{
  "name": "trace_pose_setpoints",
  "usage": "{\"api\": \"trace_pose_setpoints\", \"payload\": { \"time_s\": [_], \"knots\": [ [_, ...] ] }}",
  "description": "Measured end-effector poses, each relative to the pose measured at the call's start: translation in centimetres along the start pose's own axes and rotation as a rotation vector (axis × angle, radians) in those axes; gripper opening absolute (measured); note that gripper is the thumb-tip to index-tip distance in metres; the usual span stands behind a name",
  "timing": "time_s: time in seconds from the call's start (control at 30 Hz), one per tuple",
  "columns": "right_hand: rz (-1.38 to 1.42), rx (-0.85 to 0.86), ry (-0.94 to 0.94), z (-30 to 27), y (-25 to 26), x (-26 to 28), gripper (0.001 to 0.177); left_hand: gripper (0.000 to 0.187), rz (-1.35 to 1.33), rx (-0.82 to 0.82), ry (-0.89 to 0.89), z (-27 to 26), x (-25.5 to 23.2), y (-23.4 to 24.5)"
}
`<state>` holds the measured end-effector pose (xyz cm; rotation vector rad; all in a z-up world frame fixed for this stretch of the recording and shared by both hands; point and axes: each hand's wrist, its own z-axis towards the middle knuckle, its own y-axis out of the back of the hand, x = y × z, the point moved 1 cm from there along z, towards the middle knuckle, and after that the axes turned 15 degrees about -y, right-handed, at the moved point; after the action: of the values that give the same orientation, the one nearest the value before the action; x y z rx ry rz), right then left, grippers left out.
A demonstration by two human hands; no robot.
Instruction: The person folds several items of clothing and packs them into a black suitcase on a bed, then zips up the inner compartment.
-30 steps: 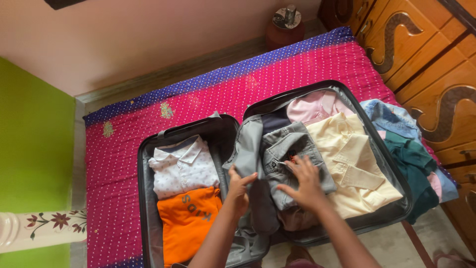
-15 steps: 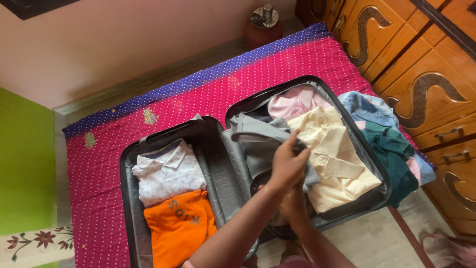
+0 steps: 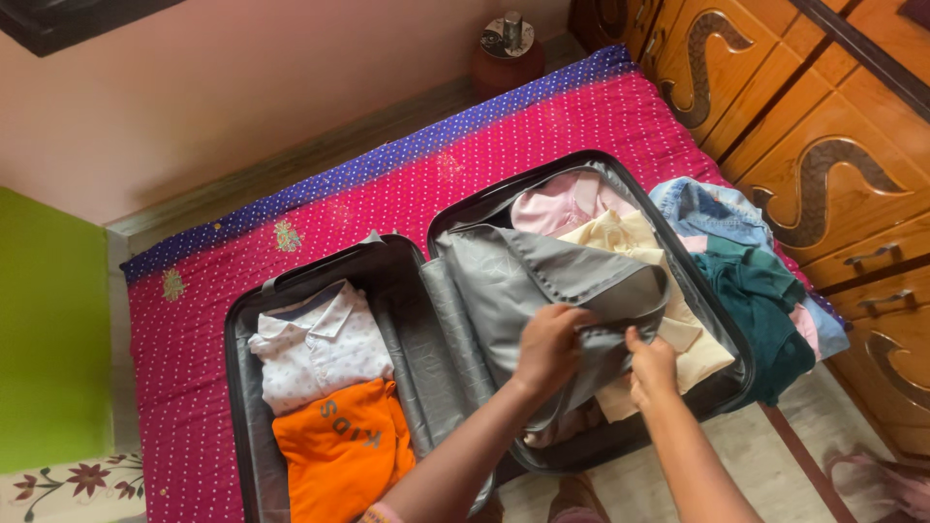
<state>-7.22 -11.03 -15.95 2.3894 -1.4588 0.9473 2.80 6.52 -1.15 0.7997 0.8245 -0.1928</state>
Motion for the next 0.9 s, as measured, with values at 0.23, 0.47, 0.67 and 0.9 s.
{"api": "trace_pose_setpoints", "payload": {
  "time_s": [0.23,0.47,0.67,0.9],
  "knots": [
    [-0.076,-0.011,0.356,-0.2,-0.3,7.2,0.023,0.056,0.378,0.104,0.041,-4.9,5.0,1.9],
    [-0.168,-0.097,0.415,-2.4,-1.7,8.6,0.024,0.102,0.438,0.472,0.078,-4.9,5.4,-0.3],
    [-0.14,-0.149,0.111,-2.8,0.9,8.1,0.062,0.114,0.485,0.56,0.12,-5.6,4.4,-1.6],
    [-0.934,-0.452,0.683,-9.9,-2.4,5.3,0.11,0.115,0.576,0.464,-0.062,-6.9,3.6,-2.9]
  ]
}}
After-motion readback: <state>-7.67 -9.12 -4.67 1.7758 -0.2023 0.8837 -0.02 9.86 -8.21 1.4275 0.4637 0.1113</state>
